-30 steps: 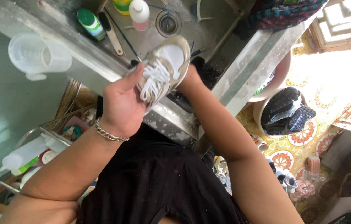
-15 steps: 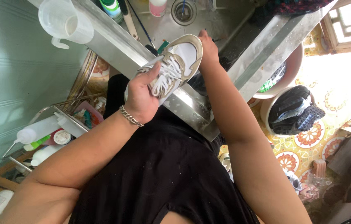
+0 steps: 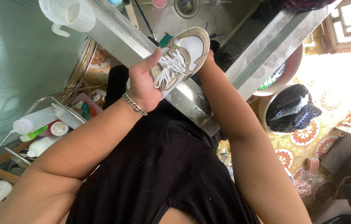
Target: The person cleans a shoe by applying soap with a brush to the outer material and scrubing the interior with the brush before rinsing the shoe under a faucet.
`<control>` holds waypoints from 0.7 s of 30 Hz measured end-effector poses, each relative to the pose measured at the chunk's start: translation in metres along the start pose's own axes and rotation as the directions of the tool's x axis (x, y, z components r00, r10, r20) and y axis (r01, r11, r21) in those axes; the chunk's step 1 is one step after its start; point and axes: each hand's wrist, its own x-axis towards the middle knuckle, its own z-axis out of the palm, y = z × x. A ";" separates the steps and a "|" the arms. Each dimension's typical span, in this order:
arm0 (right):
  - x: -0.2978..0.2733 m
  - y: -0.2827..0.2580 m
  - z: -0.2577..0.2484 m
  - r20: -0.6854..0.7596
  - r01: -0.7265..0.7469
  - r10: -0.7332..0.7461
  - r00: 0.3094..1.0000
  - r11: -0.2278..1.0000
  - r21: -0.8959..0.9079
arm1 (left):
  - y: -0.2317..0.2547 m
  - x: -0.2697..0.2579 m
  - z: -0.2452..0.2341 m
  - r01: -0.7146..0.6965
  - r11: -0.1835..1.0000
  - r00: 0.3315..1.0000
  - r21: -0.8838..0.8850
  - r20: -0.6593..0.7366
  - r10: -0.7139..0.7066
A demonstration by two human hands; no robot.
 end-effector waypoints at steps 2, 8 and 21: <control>0.003 -0.004 0.001 0.003 0.005 -0.005 1.000 1.000 -0.024 | 0.000 0.001 -0.001 0.006 1.000 1.000 0.020 0.001 -0.006; 0.005 -0.008 -0.003 0.036 0.027 -0.023 0.999 0.996 -0.089 | 0.001 -0.002 -0.003 -0.026 1.000 0.994 -0.017 0.107 0.028; -0.121 0.028 -0.129 -0.183 -0.015 -0.008 0.983 0.992 -0.122 | 0.001 0.000 -0.002 -0.055 0.998 0.996 0.021 0.078 0.053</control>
